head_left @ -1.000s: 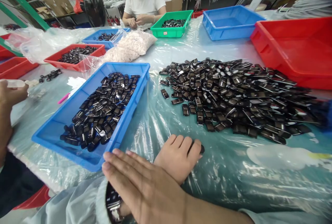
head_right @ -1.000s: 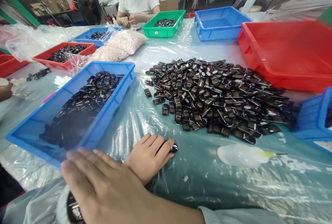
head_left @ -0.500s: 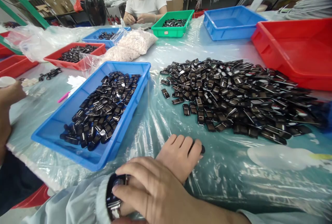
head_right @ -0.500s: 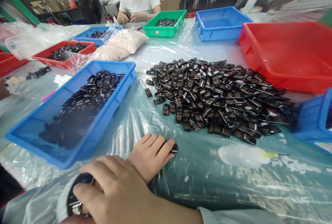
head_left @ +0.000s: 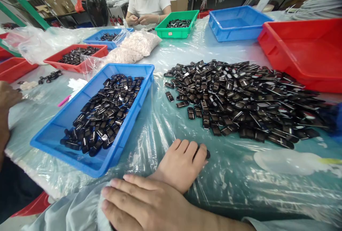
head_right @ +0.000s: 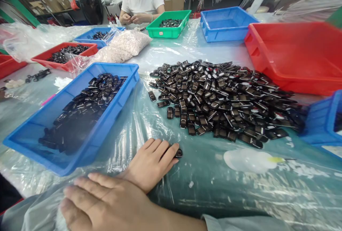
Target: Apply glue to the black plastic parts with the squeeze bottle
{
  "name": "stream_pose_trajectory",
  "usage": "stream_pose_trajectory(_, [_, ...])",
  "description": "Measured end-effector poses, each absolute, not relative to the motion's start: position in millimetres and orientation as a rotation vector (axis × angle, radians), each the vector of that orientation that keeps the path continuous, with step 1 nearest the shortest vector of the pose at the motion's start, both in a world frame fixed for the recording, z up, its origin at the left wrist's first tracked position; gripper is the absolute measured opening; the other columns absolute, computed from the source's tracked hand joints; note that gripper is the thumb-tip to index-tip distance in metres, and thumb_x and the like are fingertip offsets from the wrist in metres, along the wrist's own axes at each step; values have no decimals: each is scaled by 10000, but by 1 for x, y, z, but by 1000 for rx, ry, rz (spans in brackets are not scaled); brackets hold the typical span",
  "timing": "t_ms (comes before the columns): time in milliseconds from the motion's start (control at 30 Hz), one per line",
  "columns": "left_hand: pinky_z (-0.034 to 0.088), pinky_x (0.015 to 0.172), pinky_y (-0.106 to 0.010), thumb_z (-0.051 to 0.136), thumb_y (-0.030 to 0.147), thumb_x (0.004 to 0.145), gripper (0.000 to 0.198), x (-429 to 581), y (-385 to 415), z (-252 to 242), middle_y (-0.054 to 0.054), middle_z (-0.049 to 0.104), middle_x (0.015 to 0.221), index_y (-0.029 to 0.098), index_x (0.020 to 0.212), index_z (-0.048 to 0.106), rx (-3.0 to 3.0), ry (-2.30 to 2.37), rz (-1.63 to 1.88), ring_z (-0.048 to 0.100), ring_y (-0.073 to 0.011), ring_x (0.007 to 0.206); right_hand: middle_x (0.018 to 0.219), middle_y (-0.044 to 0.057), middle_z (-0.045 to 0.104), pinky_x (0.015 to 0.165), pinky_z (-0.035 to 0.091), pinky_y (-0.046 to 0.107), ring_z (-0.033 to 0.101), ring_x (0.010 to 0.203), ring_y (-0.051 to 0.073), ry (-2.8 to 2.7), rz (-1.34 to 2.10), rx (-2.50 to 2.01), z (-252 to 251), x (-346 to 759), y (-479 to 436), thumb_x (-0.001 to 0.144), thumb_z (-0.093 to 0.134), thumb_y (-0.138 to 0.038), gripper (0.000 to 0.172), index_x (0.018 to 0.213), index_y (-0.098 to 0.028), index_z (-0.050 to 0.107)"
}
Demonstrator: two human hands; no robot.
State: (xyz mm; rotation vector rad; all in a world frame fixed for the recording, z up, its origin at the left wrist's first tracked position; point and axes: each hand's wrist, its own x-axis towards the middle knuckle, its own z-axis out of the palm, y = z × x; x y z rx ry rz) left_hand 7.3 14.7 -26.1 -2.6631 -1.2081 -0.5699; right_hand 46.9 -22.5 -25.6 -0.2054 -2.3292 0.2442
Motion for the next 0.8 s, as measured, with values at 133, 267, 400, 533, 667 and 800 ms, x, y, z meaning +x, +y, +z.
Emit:
stream_pose_trajectory(133, [491,574,-321,386,205,1031,269,7,15,-25,-35,629,723,78,1051,622,-2669,-1218,-562,587,-194,622,1246,83,679,1174,302,337,588,1190,189,-2264,177,-236,-33,41,-26,1030,298,-250,392,1169,-59,610])
stream_pose_trajectory(267, [500,581,-328,399,207,1027,259,7,16,-27,-39,631,729,80,1055,623,-2673,-1210,-566,593,-198,629,1259,61,679,1160,329,304,587,1198,166,-2293,144,-248,-31,42,-23,1041,220,-237,444,1163,-82,618])
stream_pose_trajectory(400, [508,573,-338,443,213,1012,239,7,15,-27,-47,635,728,73,1055,633,-2677,-1212,-576,603,-205,626,1313,78,648,1174,306,295,540,1264,182,-2295,147,-233,-26,50,-16,1034,250,-353,477,1214,-73,592])
stream_pose_trajectory(533, [505,545,-338,453,186,1003,226,8,15,-30,-57,645,733,81,1034,650,-2674,-1244,-590,601,-201,610,1443,83,532,1185,260,268,386,1395,162,-2380,246,-322,-12,61,-5,1022,329,-434,543,1374,-38,450])
stream_pose_trajectory(667, [509,530,-349,413,222,1017,258,7,16,-37,-60,648,736,115,1055,644,-2680,-1276,-603,596,-205,602,1364,103,604,1142,346,265,480,1325,162,-2195,331,-433,-3,67,-1,984,405,-505,588,1321,-33,503])
stream_pose_trajectory(800, [533,568,-362,291,229,1046,328,4,14,-33,-56,645,744,137,1048,605,-2733,-1325,-659,616,-215,634,809,-19,746,799,548,211,686,758,105,-1974,308,-421,-4,94,-8,1027,372,-243,294,955,-177,650])
